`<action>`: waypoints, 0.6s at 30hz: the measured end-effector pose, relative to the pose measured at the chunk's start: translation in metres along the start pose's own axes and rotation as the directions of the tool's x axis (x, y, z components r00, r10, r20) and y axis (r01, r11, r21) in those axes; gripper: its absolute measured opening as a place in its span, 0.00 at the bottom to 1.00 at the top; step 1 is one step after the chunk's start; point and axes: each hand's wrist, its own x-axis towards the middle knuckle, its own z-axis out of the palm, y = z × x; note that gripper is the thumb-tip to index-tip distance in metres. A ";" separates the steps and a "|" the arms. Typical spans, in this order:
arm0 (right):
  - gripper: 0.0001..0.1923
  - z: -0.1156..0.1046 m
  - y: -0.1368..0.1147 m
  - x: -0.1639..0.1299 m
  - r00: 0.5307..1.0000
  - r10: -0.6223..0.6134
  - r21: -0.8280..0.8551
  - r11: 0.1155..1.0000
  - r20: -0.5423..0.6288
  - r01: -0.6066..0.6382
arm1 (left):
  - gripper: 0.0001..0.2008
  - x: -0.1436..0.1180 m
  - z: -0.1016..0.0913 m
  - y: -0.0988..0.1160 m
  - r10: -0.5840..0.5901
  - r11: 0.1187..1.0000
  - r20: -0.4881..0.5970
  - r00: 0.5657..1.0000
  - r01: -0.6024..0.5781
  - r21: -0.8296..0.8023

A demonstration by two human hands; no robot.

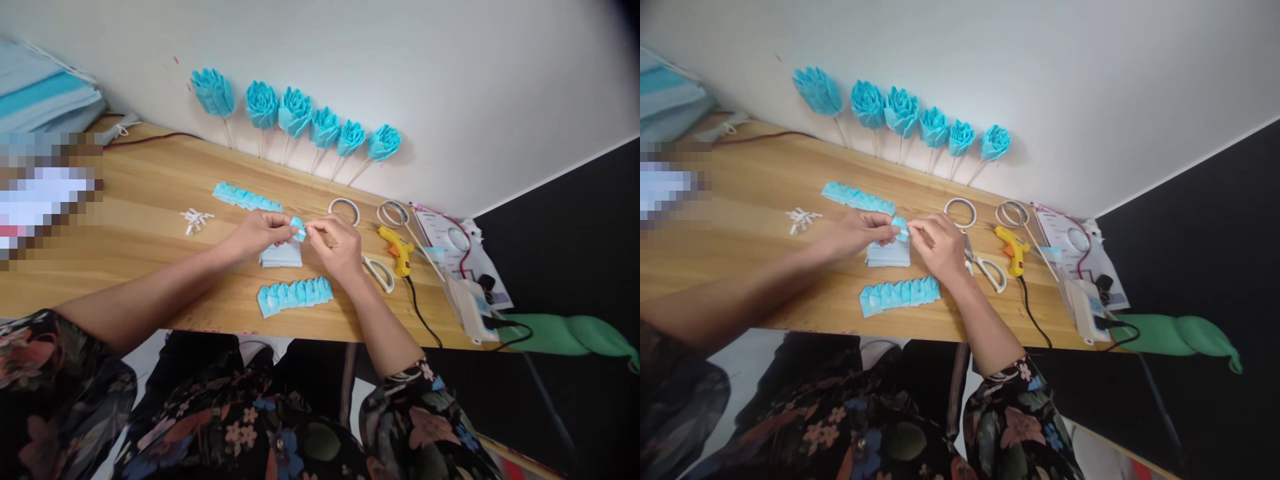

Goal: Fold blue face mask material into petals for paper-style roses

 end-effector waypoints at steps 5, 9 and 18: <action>0.08 -0.002 0.001 0.001 0.979 0.197 0.091 0.977 -0.060 -0.191 | 0.13 -0.001 0.000 0.001 -0.032 0.999 0.003 0.999 0.031 0.028; 0.07 -0.005 0.000 0.001 0.981 0.116 0.058 0.992 -0.155 -0.108 | 0.13 -0.001 0.000 0.002 -0.054 0.998 0.007 0.999 0.054 0.035; 0.07 -0.003 -0.003 0.002 0.986 -0.083 -0.046 0.996 -0.143 0.077 | 0.14 0.000 -0.001 -0.001 0.012 0.999 0.009 1.000 -0.012 0.034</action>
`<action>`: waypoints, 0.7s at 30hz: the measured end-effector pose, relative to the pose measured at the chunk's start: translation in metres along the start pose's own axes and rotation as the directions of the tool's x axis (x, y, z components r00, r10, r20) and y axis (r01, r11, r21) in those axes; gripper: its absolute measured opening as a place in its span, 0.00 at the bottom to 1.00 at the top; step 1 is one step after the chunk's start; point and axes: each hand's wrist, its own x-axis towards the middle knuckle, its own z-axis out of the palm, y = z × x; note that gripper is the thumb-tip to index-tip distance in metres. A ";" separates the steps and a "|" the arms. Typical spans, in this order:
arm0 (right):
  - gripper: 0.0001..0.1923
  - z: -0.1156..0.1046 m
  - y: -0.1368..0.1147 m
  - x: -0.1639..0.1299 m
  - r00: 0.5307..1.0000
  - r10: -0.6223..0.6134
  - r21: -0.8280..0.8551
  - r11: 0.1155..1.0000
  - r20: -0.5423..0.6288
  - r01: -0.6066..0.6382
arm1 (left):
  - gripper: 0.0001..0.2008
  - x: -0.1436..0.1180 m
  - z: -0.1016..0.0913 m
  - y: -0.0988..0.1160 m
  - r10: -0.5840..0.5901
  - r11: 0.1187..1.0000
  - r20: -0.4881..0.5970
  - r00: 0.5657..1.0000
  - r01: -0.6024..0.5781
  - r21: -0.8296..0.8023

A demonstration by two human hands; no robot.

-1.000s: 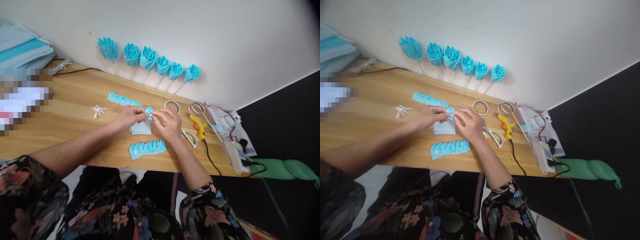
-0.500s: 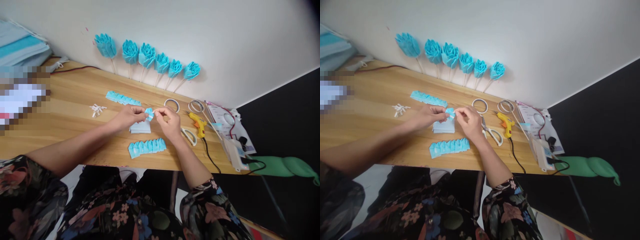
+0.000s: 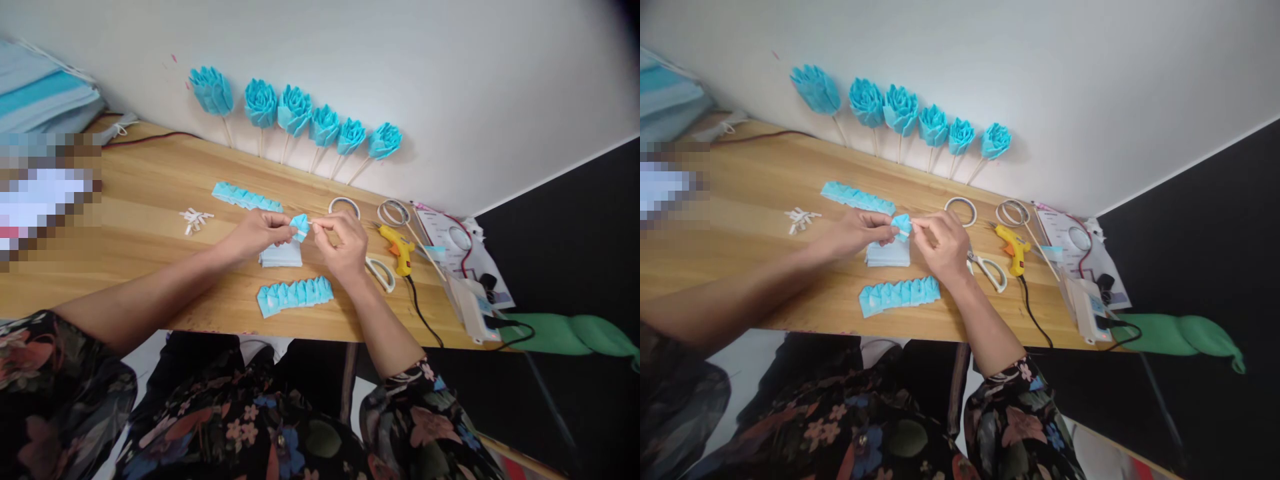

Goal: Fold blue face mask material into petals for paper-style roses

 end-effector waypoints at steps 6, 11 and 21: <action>0.07 0.000 0.000 0.000 0.999 -0.046 -0.075 0.996 -0.005 0.045 | 0.14 0.000 0.001 0.001 -0.006 1.000 -0.011 1.000 0.006 -0.014; 0.07 0.000 0.002 -0.002 0.994 -0.106 -0.104 0.989 0.014 0.107 | 0.13 0.000 0.000 0.001 0.001 1.000 -0.003 1.000 -0.001 -0.008; 0.11 -0.005 0.000 -0.003 0.988 -0.007 0.017 1.000 0.152 0.004 | 0.14 0.000 0.000 0.000 0.019 1.000 -0.005 1.000 -0.019 -0.025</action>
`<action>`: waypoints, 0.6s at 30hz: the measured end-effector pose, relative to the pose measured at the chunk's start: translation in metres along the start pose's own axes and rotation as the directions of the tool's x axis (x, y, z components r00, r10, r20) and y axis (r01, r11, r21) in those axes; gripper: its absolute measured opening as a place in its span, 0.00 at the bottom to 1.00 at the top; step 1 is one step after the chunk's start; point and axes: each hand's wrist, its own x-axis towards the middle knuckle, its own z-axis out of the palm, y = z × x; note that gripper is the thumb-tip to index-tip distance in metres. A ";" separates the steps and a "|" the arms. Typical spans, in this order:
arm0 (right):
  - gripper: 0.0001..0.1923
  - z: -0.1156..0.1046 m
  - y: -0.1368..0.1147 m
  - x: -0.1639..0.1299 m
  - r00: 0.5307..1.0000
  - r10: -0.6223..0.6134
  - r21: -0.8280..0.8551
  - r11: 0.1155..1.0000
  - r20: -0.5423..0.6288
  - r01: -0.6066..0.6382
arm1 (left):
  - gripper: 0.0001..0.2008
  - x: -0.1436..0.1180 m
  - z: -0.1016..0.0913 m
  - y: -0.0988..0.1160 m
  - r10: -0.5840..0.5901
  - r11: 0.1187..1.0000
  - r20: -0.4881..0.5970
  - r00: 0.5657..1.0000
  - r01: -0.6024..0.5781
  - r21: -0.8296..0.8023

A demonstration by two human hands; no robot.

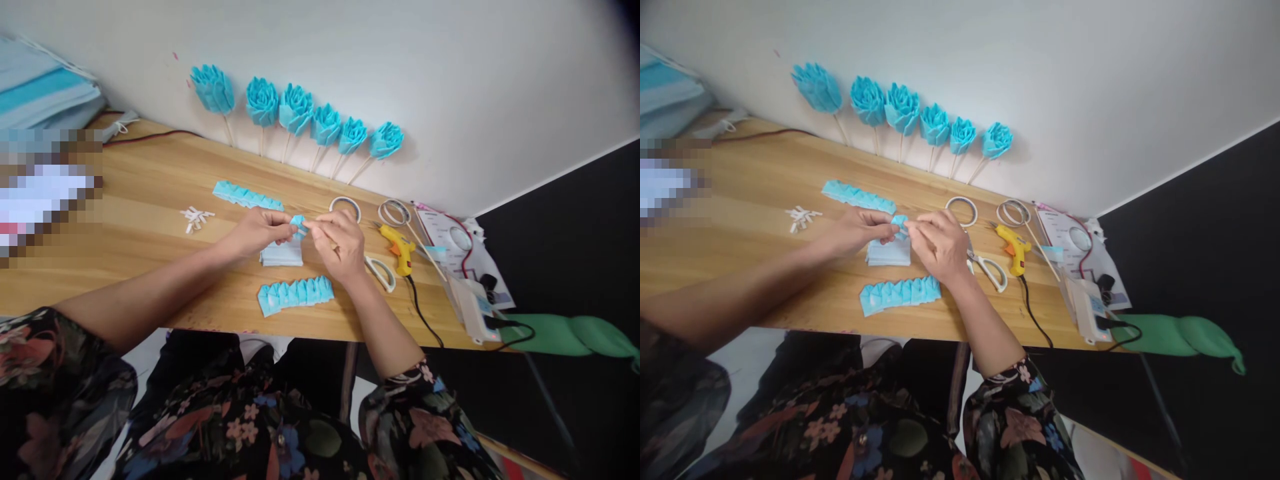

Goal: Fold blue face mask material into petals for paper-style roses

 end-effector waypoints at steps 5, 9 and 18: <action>0.13 0.002 0.000 -0.001 0.960 0.277 0.195 0.945 -0.047 -0.263 | 0.12 0.000 0.001 0.002 -0.017 1.000 0.007 1.000 0.017 -0.009; 0.16 0.009 0.010 -0.003 0.921 0.377 0.387 0.838 0.096 -0.384 | 0.12 -0.001 0.002 0.002 -0.028 0.999 0.006 1.000 0.028 -0.026; 0.26 0.012 0.013 -0.003 0.870 0.357 0.517 0.702 0.340 -0.490 | 0.12 -0.004 0.003 0.006 -0.034 0.999 0.045 0.998 0.035 -0.003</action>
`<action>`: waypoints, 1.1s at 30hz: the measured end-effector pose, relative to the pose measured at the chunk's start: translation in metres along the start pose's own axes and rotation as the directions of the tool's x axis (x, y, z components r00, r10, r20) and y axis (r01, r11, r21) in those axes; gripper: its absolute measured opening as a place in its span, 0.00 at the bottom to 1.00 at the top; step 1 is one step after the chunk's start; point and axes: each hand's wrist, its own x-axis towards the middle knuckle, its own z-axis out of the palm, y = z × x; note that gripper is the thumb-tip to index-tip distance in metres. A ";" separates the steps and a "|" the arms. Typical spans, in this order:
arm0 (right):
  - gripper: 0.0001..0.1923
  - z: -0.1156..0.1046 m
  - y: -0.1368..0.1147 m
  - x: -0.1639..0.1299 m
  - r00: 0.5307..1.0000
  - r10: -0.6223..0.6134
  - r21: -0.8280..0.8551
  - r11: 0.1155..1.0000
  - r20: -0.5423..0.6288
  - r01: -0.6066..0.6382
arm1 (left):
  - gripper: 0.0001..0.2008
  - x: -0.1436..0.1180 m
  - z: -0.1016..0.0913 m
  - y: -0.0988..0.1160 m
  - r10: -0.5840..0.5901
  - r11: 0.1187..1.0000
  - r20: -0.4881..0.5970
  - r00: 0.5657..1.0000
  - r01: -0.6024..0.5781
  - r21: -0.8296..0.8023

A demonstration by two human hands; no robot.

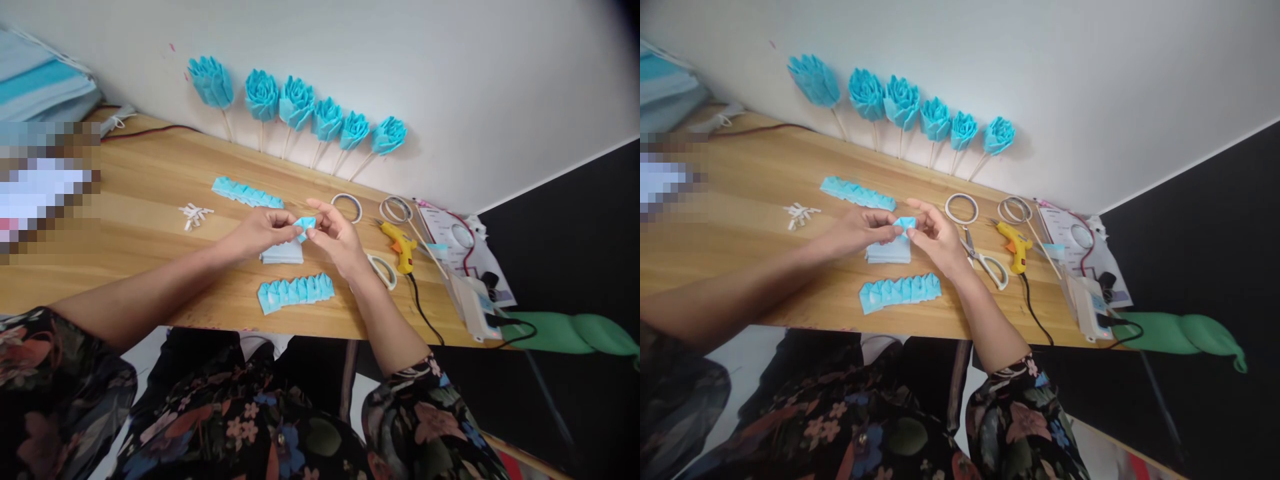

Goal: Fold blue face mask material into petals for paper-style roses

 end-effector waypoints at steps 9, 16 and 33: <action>0.23 0.002 -0.009 -0.002 0.997 0.072 0.107 0.992 -0.035 -0.068 | 0.12 0.004 0.000 -0.009 0.069 0.996 0.006 0.998 -0.069 0.062; 0.22 0.001 -0.009 -0.002 0.995 0.080 0.072 0.995 -0.068 -0.075 | 0.12 0.003 0.000 -0.008 0.059 0.995 0.038 0.998 -0.062 0.081; 0.17 0.001 -0.008 -0.002 0.988 0.037 0.048 0.998 -0.152 -0.030 | 0.11 0.005 -0.002 -0.008 0.045 0.994 -0.034 0.998 -0.048 -0.095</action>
